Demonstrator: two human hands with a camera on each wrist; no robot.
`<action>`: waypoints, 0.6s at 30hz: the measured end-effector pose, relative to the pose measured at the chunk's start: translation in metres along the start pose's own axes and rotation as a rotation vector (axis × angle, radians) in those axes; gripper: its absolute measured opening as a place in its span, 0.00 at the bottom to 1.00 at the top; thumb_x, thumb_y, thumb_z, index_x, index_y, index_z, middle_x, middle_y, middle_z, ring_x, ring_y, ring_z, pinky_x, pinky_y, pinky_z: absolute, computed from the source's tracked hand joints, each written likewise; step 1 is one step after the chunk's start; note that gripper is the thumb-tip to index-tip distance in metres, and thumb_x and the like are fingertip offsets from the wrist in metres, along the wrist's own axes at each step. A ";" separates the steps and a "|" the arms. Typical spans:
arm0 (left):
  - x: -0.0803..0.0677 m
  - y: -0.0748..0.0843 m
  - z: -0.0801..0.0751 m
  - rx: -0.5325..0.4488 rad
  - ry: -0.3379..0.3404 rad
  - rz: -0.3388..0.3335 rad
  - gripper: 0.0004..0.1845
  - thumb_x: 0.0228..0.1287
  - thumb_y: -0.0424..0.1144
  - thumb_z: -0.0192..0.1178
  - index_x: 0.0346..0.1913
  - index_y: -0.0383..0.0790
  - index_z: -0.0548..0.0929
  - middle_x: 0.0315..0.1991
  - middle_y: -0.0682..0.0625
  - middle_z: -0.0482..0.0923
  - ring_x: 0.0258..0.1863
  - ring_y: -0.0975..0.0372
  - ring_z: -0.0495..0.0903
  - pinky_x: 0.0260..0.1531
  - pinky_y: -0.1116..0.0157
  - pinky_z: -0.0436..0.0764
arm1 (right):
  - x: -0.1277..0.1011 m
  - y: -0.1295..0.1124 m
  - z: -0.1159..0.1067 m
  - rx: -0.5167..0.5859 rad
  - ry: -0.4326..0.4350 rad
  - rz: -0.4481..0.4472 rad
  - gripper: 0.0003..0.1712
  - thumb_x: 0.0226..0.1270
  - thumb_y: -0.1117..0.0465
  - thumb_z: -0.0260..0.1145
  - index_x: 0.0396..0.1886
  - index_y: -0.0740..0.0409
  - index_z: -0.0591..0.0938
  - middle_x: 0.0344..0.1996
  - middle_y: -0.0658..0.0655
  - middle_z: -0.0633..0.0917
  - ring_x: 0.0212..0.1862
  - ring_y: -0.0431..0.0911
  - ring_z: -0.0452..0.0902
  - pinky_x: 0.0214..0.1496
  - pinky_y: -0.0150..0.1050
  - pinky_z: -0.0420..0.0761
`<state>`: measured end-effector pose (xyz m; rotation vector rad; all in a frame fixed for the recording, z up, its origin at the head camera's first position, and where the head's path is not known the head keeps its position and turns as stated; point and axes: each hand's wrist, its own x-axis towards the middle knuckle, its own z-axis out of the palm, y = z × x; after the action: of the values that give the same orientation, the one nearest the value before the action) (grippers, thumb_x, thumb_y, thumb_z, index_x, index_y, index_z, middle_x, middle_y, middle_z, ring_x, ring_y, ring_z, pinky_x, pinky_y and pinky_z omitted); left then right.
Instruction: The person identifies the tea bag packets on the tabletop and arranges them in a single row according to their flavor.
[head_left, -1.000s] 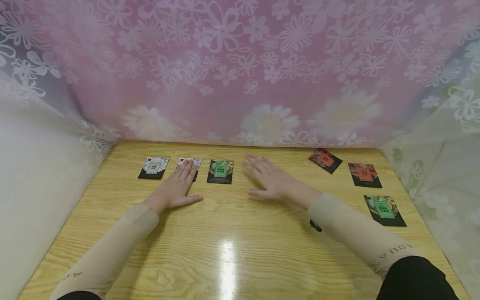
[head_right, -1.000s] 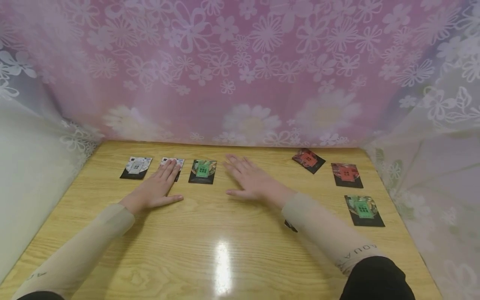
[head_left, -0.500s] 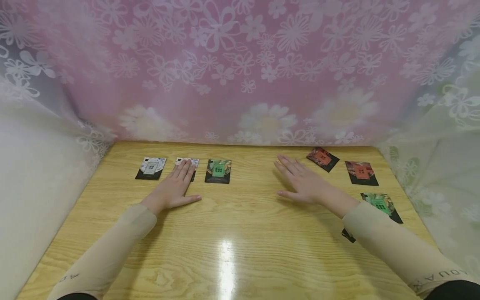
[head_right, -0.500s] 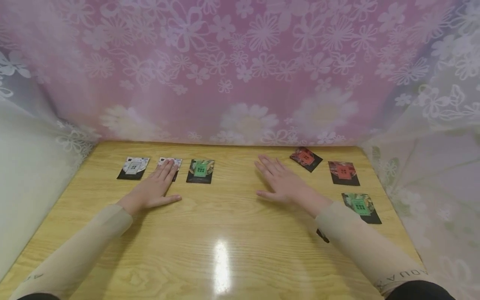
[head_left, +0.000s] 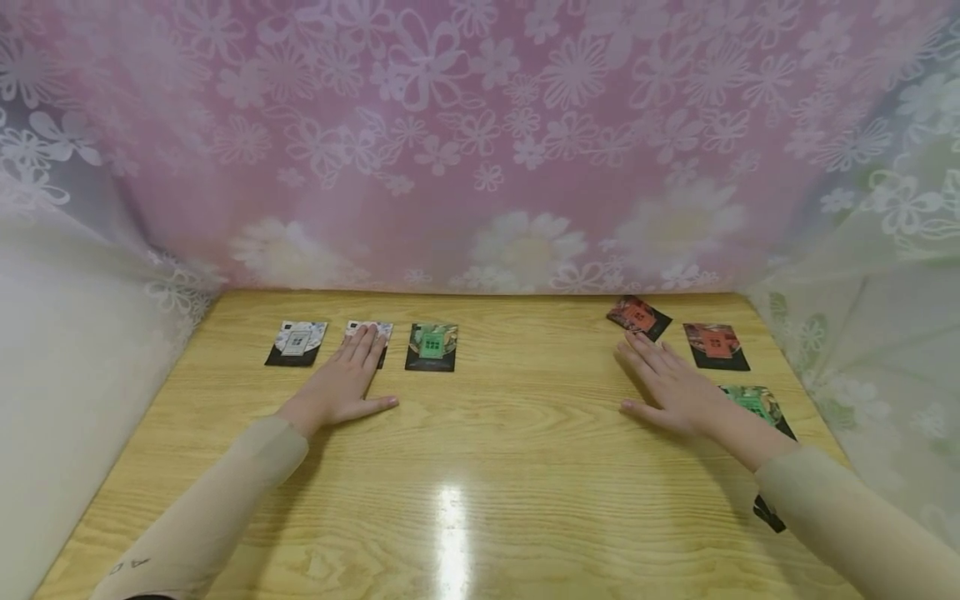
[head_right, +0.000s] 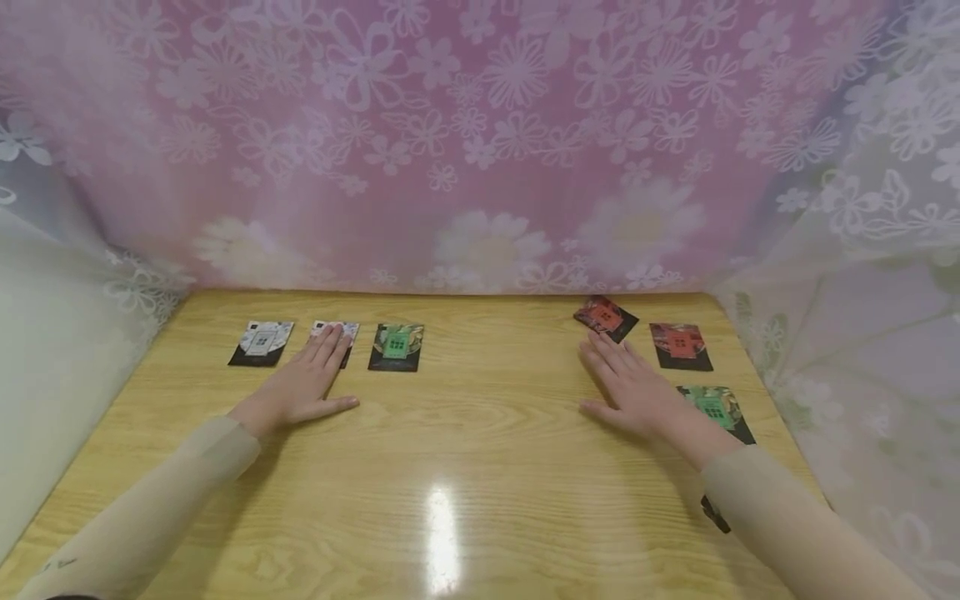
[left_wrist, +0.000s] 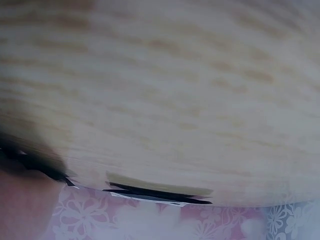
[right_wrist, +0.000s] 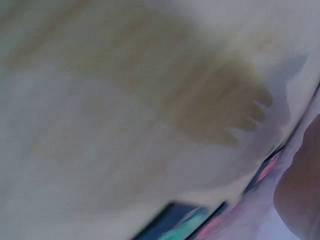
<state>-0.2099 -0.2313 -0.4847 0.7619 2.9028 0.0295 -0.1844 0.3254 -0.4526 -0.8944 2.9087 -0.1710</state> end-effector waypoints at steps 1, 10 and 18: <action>0.000 0.000 0.000 0.002 0.002 0.001 0.61 0.73 0.73 0.51 0.86 0.29 0.40 0.87 0.31 0.33 0.87 0.39 0.35 0.87 0.43 0.45 | -0.006 0.004 0.001 0.009 0.009 0.008 0.51 0.79 0.38 0.62 0.88 0.59 0.52 0.86 0.69 0.51 0.86 0.66 0.46 0.83 0.71 0.54; 0.000 0.000 0.003 0.006 0.016 0.005 0.61 0.73 0.73 0.52 0.86 0.29 0.41 0.86 0.30 0.33 0.87 0.39 0.35 0.87 0.43 0.45 | -0.057 0.028 0.009 0.008 0.091 0.054 0.52 0.79 0.42 0.63 0.88 0.59 0.49 0.86 0.69 0.51 0.88 0.61 0.42 0.90 0.44 0.27; 0.000 0.001 0.001 0.005 0.009 0.001 0.61 0.74 0.72 0.53 0.86 0.28 0.41 0.86 0.30 0.34 0.87 0.39 0.35 0.87 0.43 0.45 | -0.093 0.045 0.018 -0.024 0.163 0.063 0.52 0.78 0.46 0.65 0.88 0.61 0.50 0.86 0.70 0.52 0.88 0.60 0.40 0.87 0.36 0.22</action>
<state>-0.2088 -0.2304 -0.4851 0.7663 2.9116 0.0258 -0.1304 0.4133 -0.4714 -0.8284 3.0905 -0.2133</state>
